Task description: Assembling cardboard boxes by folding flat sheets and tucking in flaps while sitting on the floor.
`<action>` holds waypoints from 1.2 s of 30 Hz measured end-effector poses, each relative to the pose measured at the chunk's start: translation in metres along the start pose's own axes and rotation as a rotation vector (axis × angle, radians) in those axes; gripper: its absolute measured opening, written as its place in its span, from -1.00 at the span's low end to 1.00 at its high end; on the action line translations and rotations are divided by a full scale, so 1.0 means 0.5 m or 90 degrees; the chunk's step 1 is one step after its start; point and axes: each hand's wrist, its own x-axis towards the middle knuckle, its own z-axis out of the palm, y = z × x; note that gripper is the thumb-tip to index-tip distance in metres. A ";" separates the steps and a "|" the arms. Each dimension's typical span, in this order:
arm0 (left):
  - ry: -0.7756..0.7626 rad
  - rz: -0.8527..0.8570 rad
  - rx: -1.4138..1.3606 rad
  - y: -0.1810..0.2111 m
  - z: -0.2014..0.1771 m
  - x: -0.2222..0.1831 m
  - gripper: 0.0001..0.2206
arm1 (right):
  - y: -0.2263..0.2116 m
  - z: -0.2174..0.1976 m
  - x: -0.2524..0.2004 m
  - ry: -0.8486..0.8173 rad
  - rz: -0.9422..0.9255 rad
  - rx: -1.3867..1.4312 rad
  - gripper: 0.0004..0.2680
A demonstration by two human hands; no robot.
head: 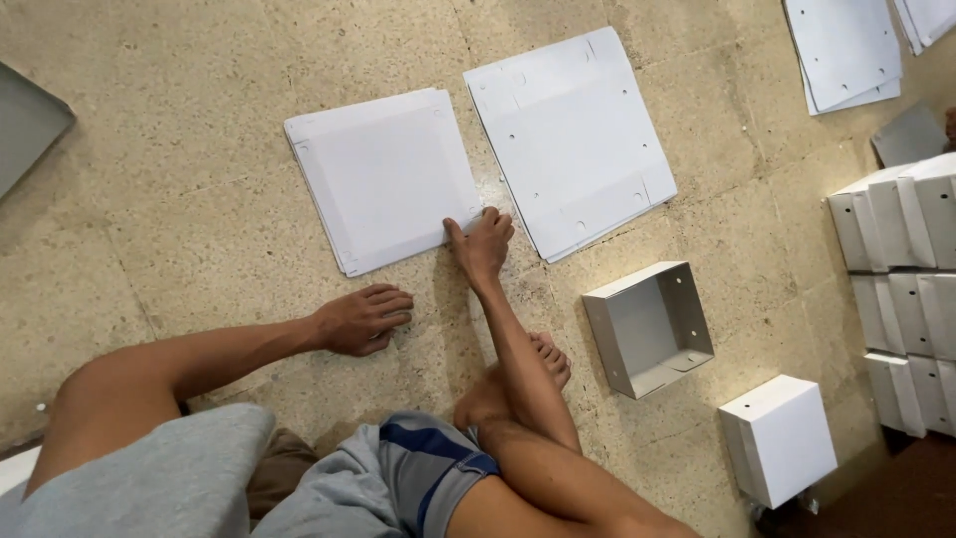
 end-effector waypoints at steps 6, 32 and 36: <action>-0.019 0.008 0.007 0.000 -0.014 0.004 -0.73 | -0.010 0.007 -0.002 -0.001 0.001 -0.019 -0.55; -0.081 -0.012 0.008 0.005 -0.015 -0.001 -0.69 | 0.018 0.046 0.019 0.010 -0.020 0.097 -0.43; -0.080 -0.013 0.005 0.005 -0.016 0.003 -0.69 | 0.003 0.048 0.016 0.028 -0.028 0.069 -0.45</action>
